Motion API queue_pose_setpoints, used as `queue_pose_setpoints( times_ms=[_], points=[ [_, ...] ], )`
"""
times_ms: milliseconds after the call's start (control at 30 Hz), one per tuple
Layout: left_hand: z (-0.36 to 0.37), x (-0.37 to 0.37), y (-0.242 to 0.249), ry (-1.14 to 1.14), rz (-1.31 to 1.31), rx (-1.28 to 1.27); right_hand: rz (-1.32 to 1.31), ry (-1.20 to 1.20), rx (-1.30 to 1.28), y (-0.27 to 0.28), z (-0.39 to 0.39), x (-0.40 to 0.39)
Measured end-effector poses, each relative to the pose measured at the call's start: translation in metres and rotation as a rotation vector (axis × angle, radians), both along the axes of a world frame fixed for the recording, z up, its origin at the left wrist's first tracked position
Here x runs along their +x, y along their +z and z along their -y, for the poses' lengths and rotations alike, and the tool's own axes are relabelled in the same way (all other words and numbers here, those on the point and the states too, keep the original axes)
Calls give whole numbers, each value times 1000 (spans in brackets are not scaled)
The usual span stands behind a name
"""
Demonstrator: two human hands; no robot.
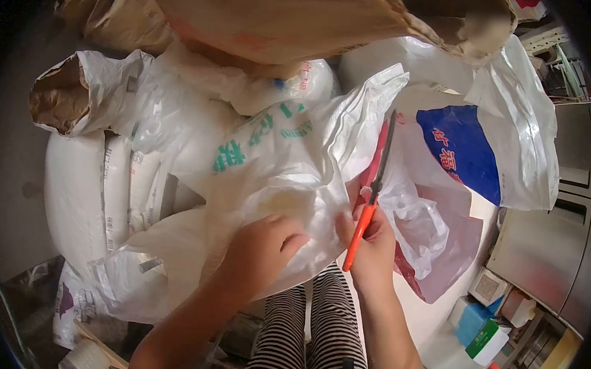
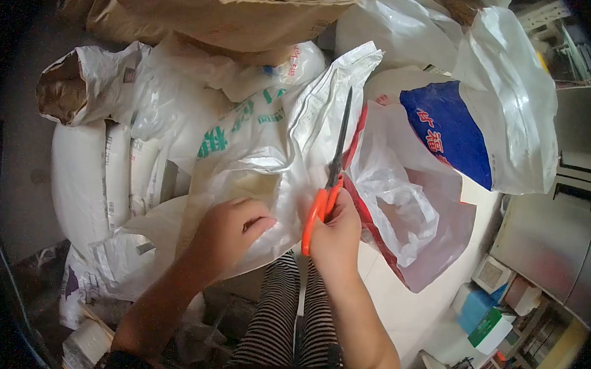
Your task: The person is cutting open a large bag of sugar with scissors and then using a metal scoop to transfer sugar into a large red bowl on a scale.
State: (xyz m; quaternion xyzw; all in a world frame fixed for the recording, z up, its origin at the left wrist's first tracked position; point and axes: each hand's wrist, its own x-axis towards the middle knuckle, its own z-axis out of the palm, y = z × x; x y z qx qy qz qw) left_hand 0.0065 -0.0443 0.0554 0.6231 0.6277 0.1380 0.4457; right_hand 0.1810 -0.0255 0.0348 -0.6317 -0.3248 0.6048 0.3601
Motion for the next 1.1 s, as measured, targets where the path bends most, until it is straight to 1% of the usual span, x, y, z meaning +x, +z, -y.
queue_pose_setpoints(
  times_ms=[67, 167, 267, 333, 400, 433, 467, 533, 567, 633, 667, 767, 800, 867, 967, 1067, 1100],
  points=[
    [3, -3, -2, -59, 50, 7, -7, -14, 62, -3, 2, 3],
    [4, -13, -2, -122, 92, -74, -46, -20, 41, -5, 6, 3],
    [-13, -9, 14, -130, -230, 477, -92, -3, 19, -1, 5, 2],
    [-39, -1, 20, -96, -254, 768, -116, 5, 24, 1, 6, -1],
    [-57, -1, 14, -149, -281, 739, -127, 18, 49, 0, 8, -2],
    [-62, -4, 5, -220, -299, 566, -125, 6, 74, -2, 8, -2],
    [-66, -7, 0, -290, -316, 394, -123, -20, 3, 2, 8, 1],
    [-73, -10, 0, -177, -162, 352, -121, -81, -142, 22, 5, 3],
    [-76, -10, 0, -126, -83, 327, -95, -88, -147, 22, 7, 5],
    [-75, -12, 0, -96, -18, 209, -48, -102, -159, 22, 9, 11],
    [-74, -12, 1, -83, 13, 152, -79, -123, -125, 20, 8, 10],
    [-74, -7, 4, -126, -185, 547, -156, -210, -45, 14, -2, -5],
    [-72, 0, 4, -58, -101, 488, -150, -112, -27, 10, -6, -4],
    [-68, 17, 3, 75, 62, 356, -308, -72, -89, 11, -15, -11],
    [-80, 18, -18, 223, 176, 18, -732, -148, -134, 17, -18, -29],
    [-94, 5, -11, 157, 94, -102, -801, -103, -248, 0, -18, -15],
    [-93, 8, -3, 176, 75, -106, -700, -81, -171, -6, -14, -8]
  ],
)
